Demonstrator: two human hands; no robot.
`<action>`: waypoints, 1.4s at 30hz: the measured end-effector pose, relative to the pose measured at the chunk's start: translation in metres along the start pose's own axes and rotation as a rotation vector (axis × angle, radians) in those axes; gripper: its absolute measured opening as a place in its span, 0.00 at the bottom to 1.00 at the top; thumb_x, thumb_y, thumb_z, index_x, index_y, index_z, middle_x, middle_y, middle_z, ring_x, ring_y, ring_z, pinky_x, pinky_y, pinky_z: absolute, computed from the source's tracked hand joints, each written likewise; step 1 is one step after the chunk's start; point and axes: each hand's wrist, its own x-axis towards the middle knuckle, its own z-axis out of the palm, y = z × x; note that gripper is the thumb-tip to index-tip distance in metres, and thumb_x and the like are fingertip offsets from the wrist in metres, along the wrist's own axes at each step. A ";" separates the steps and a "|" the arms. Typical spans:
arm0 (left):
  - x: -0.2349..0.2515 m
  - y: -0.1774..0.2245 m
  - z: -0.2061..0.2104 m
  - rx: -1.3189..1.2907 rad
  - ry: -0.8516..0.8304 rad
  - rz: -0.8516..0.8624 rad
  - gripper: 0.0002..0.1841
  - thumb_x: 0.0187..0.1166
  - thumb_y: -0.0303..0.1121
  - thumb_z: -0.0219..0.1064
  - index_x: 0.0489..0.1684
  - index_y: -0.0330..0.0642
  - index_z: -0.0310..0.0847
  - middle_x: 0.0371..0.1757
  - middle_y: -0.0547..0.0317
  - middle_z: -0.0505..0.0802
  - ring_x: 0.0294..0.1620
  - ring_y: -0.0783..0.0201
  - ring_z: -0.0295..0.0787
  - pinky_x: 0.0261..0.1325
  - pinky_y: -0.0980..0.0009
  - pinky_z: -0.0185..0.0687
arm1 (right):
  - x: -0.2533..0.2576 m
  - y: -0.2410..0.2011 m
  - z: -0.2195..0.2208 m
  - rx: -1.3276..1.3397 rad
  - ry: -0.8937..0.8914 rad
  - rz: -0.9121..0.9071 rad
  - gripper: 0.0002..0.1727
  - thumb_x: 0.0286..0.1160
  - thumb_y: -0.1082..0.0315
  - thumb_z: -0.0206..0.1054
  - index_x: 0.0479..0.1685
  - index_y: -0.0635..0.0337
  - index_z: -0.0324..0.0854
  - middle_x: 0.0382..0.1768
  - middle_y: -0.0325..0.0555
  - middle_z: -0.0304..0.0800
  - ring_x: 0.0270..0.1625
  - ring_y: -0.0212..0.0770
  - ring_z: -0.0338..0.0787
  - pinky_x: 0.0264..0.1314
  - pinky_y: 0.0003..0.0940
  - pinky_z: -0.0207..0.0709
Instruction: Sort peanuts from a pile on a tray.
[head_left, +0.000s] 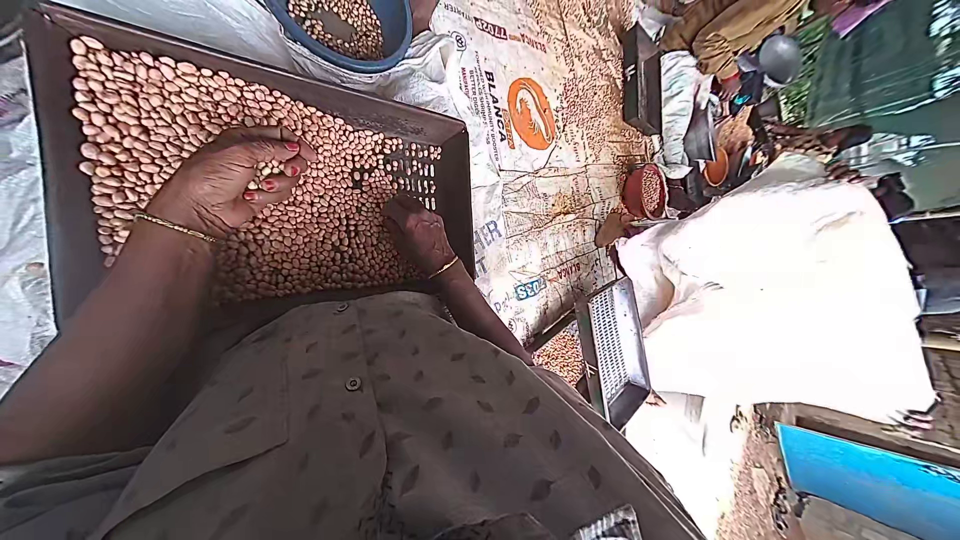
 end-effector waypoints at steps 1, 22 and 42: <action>0.000 -0.001 0.001 -0.002 -0.007 -0.002 0.15 0.89 0.29 0.47 0.38 0.51 0.82 0.23 0.73 0.81 0.09 0.85 0.59 0.09 0.91 0.52 | 0.000 0.000 -0.002 0.020 0.003 0.005 0.10 0.77 0.72 0.65 0.49 0.62 0.91 0.55 0.57 0.93 0.55 0.56 0.95 0.49 0.53 0.88; 0.003 -0.006 0.007 -0.075 -0.065 -0.105 0.15 0.94 0.34 0.45 0.34 0.55 0.74 0.23 0.76 0.77 0.09 0.87 0.54 0.09 0.92 0.48 | 0.026 0.002 -0.020 -0.116 -0.171 0.094 0.12 0.81 0.71 0.62 0.51 0.64 0.90 0.57 0.59 0.92 0.55 0.60 0.94 0.51 0.58 0.85; 0.002 -0.008 0.003 0.006 -0.122 -0.045 0.14 0.90 0.28 0.48 0.38 0.51 0.80 0.22 0.74 0.79 0.09 0.85 0.59 0.09 0.91 0.51 | -0.018 -0.027 -0.033 0.088 -0.348 -0.106 0.06 0.79 0.72 0.68 0.47 0.60 0.90 0.56 0.54 0.90 0.58 0.53 0.91 0.59 0.52 0.86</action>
